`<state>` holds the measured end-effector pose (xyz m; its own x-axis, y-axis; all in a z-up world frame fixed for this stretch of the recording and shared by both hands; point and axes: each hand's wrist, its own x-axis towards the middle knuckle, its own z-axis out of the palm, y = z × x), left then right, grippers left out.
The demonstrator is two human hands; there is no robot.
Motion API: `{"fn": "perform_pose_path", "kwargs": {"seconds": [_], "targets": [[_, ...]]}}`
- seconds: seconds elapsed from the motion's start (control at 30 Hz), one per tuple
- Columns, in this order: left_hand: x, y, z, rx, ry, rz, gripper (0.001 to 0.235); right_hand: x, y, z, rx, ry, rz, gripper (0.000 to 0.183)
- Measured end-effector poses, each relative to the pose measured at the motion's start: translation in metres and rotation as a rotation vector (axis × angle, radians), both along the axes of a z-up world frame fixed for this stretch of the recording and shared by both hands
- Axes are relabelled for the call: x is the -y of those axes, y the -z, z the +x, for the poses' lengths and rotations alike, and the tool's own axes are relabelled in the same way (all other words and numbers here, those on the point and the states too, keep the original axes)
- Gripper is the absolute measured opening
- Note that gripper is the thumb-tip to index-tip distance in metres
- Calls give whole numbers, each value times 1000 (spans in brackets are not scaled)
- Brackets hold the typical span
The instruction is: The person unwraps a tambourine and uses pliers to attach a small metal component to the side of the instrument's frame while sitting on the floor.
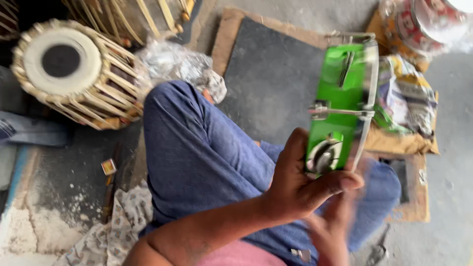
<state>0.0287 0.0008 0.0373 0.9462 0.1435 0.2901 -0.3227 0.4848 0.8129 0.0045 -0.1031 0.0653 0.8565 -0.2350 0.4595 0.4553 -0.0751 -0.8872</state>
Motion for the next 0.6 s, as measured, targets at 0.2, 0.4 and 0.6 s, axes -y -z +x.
{"fn": "perform_pose_path", "kwargs": {"seconds": [0.2,0.4,0.6], "targets": [[-5,1,5,-42,219,-413,40,32,55,22,-247,198,-522,89],[-35,23,27,-32,293,-261,38,80,98,43,-391,-56,348,96],[-73,57,106,64,578,742,42,105,140,94,-592,-66,523,113]]}}
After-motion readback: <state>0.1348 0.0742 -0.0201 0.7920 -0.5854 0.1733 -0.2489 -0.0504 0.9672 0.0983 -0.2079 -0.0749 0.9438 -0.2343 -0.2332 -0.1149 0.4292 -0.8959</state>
